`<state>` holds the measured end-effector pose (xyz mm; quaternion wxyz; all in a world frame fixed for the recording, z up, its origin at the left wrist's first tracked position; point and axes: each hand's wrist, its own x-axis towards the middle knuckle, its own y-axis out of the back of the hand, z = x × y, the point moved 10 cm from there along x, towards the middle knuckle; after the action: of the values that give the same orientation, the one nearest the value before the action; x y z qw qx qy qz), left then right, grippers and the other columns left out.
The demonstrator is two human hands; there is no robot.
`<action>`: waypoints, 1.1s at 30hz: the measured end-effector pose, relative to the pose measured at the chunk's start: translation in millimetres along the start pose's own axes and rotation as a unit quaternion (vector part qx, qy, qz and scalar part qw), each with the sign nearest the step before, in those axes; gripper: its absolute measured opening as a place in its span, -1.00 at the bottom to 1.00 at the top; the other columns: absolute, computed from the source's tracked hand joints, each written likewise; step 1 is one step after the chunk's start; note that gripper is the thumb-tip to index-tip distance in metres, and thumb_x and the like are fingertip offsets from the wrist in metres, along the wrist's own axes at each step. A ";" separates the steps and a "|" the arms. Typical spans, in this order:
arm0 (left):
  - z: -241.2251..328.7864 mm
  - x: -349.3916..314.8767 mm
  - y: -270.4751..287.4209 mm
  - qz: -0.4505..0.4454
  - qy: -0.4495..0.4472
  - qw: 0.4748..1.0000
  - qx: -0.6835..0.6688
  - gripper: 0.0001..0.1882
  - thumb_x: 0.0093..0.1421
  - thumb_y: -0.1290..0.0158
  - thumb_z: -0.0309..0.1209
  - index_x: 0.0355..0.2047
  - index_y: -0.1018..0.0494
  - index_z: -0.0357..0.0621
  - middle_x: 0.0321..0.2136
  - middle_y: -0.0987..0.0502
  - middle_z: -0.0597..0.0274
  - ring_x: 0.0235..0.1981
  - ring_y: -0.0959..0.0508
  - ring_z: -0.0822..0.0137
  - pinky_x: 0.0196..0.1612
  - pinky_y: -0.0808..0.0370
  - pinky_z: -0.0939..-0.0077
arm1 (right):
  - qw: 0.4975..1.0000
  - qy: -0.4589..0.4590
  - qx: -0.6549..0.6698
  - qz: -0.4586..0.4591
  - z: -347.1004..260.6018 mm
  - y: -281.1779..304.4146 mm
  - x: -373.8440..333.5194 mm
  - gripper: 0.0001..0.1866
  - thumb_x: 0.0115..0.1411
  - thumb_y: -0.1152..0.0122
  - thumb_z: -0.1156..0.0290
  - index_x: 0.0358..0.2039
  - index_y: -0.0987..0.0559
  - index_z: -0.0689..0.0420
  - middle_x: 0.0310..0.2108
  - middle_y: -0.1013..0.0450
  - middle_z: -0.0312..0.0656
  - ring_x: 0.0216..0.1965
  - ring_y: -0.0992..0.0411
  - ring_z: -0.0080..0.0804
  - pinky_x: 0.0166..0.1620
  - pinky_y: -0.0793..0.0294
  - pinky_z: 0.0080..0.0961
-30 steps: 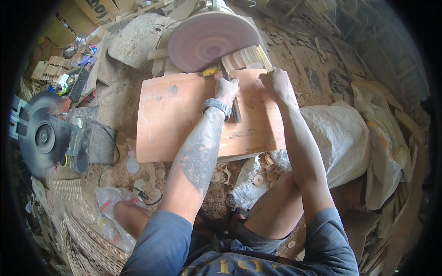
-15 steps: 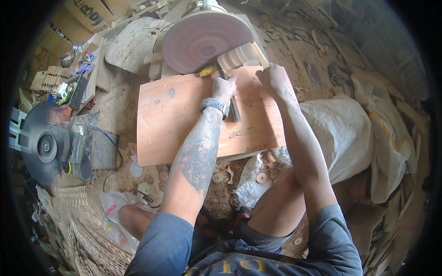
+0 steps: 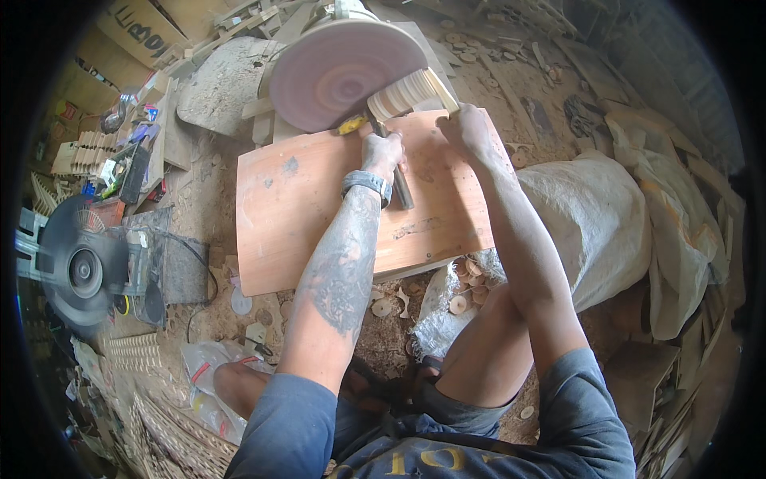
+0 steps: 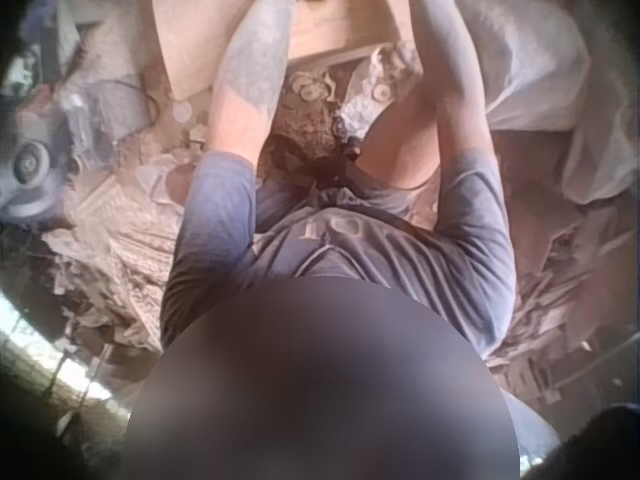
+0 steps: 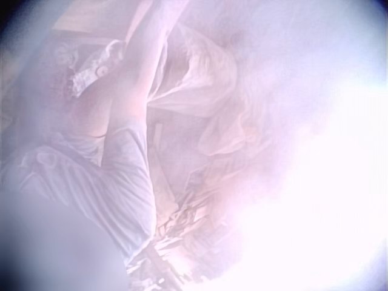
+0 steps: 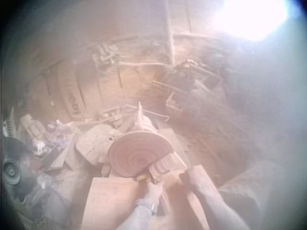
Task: The person sits on the floor and uses a bench grinder to smooth the edges of small wooden discs. They repeatedly pick up discs from a pile, press them against the spinning wheel, and place them back down.
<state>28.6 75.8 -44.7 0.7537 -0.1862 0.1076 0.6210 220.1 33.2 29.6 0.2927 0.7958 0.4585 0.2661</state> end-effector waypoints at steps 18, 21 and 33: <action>0.8 -3.3 -0.2 -0.011 0.002 1.000 -0.026 -0.83 0.33 -0.01 -0.40 -0.37 -0.32 -0.21 -0.66 -0.31 0.31 -0.77 -0.27 0.44 -0.73 -0.24 0.41 | 1.000 -0.006 0.020 0.008 -2.1 -5.6 6.2 -0.75 0.06 -0.18 0.34 -0.33 -0.62 0.26 -0.47 -0.59 0.04 -0.36 -0.59 -0.06 -0.20 -0.53 -0.23; -0.5 -0.6 1.3 -0.007 0.002 1.000 -0.024 -0.82 0.33 -0.01 -0.40 -0.38 -0.31 -0.21 -0.66 -0.30 0.31 -0.77 -0.27 0.44 -0.74 -0.24 0.41 | 0.999 0.000 0.036 0.010 -3.1 -5.6 6.3 -0.75 0.06 -0.18 0.34 -0.34 -0.61 0.26 -0.46 -0.59 0.04 -0.35 -0.59 -0.05 -0.20 -0.53 -0.23; -1.6 2.3 1.9 0.001 0.001 1.000 -0.010 -0.83 0.33 -0.01 -0.41 -0.39 -0.33 -0.21 -0.66 -0.30 0.29 -0.78 -0.27 0.43 -0.75 -0.23 0.42 | 1.000 0.004 0.003 0.009 -4.7 0.2 3.4 -0.75 0.05 -0.18 0.33 -0.31 -0.62 0.21 -0.39 -0.58 0.08 -0.27 -0.56 0.03 -0.15 -0.52 -0.18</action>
<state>27.3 77.6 -47.3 0.7511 -0.1945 0.1019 0.6227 218.5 37.2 33.5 0.2864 0.7997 0.4530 0.2706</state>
